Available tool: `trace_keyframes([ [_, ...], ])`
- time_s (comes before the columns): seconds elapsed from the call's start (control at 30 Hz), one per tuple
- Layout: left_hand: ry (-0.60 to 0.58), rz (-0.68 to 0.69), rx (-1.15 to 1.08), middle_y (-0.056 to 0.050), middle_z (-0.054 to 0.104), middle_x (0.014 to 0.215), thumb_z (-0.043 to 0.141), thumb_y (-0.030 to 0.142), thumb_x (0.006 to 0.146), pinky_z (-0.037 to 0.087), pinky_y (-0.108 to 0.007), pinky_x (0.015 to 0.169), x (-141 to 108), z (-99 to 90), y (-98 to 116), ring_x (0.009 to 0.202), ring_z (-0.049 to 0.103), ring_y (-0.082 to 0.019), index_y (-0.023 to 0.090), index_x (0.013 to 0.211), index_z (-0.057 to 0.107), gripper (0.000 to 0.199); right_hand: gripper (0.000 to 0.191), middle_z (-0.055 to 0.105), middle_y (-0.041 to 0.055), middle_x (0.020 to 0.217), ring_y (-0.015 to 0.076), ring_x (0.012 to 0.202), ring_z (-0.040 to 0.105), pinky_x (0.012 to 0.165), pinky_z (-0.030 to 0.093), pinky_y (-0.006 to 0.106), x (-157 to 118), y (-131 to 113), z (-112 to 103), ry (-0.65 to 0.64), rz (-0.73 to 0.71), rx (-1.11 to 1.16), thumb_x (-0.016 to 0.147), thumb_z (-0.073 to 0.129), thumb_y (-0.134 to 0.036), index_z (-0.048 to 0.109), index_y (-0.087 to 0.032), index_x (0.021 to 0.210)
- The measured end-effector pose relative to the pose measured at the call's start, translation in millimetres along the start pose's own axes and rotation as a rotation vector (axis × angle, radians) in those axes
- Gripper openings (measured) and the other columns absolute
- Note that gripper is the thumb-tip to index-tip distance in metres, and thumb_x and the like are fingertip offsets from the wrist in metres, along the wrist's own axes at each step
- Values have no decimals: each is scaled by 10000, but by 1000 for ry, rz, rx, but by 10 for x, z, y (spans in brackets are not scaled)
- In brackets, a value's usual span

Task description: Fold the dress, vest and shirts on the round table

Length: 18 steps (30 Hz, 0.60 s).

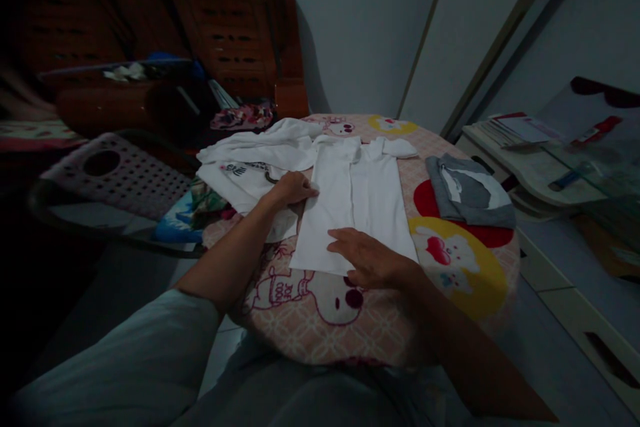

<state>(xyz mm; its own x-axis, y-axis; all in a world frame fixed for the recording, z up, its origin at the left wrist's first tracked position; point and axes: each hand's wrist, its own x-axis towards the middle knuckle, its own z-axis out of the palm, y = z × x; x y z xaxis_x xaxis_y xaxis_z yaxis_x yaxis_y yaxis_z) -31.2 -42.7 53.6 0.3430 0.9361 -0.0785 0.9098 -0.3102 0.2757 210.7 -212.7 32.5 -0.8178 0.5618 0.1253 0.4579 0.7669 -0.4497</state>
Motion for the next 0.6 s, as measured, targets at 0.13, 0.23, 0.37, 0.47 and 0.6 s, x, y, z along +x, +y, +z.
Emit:
trace_keyframes([
  [0.13,-26,21,-78,-50,640,538,685,348,815,430,-232,647,33,42,-16,653,641,-180,132,729,755,243,668,350,188,1575,278,1465,301,1169,311,500,23,-73,81,-34,100,-114,796,581,-94,429,-145,1445],
  [0.23,-7,26,-104,-41,621,508,694,331,803,430,-231,638,45,57,-36,625,630,-170,129,702,750,232,711,360,185,1571,282,1454,324,1159,320,515,49,-86,91,-50,203,-195,752,569,-39,441,-158,1441],
  [0.37,-19,8,-147,-19,605,480,705,318,788,427,-212,599,36,49,-43,583,611,-143,136,684,738,212,605,455,184,1501,288,1396,400,1119,364,523,130,-118,75,-5,182,-250,744,582,-32,544,-153,1336],
  [0.47,-46,-4,-190,-21,613,485,690,313,805,436,-208,585,35,56,-55,543,596,-126,130,670,730,231,401,554,201,1378,294,1275,495,1049,422,509,263,-219,108,67,109,-343,795,574,-39,621,-123,1184],
  [0.6,-67,2,-215,-23,600,473,671,305,833,441,-210,574,48,78,-79,499,572,-112,122,620,703,283,212,653,161,1115,254,989,578,871,475,416,449,-380,183,87,7,-542,895,482,-40,642,-130,1001],
])
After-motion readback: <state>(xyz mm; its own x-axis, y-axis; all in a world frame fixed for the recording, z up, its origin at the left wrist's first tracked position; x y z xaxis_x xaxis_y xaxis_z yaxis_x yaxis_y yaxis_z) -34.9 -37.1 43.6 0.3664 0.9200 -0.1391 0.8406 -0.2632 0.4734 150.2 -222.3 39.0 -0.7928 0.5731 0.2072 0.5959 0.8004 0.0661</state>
